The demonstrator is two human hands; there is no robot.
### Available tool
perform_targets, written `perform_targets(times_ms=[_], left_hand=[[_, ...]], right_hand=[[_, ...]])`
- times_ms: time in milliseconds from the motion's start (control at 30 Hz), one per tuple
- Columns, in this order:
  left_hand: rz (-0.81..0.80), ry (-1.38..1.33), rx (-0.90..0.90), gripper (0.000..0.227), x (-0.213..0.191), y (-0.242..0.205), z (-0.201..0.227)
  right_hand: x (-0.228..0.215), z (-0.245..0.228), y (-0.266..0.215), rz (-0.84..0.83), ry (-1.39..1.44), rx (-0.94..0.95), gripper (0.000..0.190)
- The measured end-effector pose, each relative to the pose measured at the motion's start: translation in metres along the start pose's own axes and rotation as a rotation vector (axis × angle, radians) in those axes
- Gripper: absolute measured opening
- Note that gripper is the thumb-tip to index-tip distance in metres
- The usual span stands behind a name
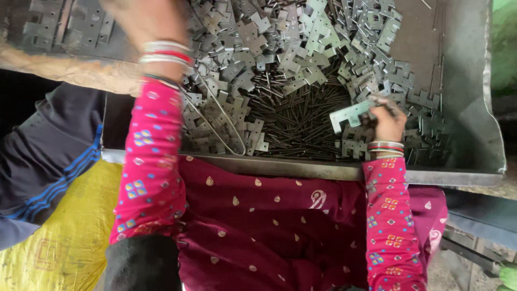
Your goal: The person sorts small metal brackets and nails from a mixed pile in a metal bin, separating the brackets into a nearby container while leaving the nails in the bin. The hands repeatedly pick, separate, and transfer the brackets by hand.
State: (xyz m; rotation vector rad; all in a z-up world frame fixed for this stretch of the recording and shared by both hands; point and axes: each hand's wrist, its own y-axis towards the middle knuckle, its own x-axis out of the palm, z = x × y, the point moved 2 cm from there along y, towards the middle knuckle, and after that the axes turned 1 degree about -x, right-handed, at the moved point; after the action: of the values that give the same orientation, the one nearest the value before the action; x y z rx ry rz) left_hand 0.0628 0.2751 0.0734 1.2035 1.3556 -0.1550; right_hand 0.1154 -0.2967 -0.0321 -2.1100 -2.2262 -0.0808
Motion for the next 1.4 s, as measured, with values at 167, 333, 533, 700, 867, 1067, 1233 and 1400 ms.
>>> perform_targets(times_ms=[167, 333, 533, 700, 867, 1067, 1233, 1400], left_hand=[[-0.465, -0.451, 0.503, 0.013, -0.033, -0.09, 0.142], [-0.594, -0.285, 0.45, 0.015, 0.029, -0.154, 0.188], [-0.168, -0.209, 0.216, 0.023, 0.079, -0.178, 0.199], [-0.389, -0.318, 0.363, 0.017, 0.063, -0.171, 0.197], [-0.449, -0.505, 0.521, 0.037, -0.005, -0.147, 0.193], [-0.801, -1.166, 0.308, 0.035, -0.048, -0.097, 0.174], [-0.976, -1.956, -0.03, 0.048, -0.06, -0.064, 0.138], [-1.093, -2.372, -0.074, 0.052, -0.091, -0.051, 0.121]], right_hand=[[0.0, -0.024, -0.028, -0.09, 0.636, 0.026, 0.034], [0.007, -0.032, -0.036, -0.21, 0.747, 0.096, 0.022], [0.037, -0.005, -0.026, -0.064, -0.2, 0.233, 0.021], [0.098, 0.027, -0.038, -0.691, -1.324, -0.3, 0.03], [0.125, 0.057, -0.046, -1.002, -1.536, -0.366, 0.034], [0.101, 0.072, -0.034, -0.944, -1.427, -0.276, 0.032], [0.078, 0.065, -0.022, -0.863, -1.249, -0.233, 0.037], [0.096, 0.05, -0.039, -0.888, -1.368, -0.39, 0.026]])
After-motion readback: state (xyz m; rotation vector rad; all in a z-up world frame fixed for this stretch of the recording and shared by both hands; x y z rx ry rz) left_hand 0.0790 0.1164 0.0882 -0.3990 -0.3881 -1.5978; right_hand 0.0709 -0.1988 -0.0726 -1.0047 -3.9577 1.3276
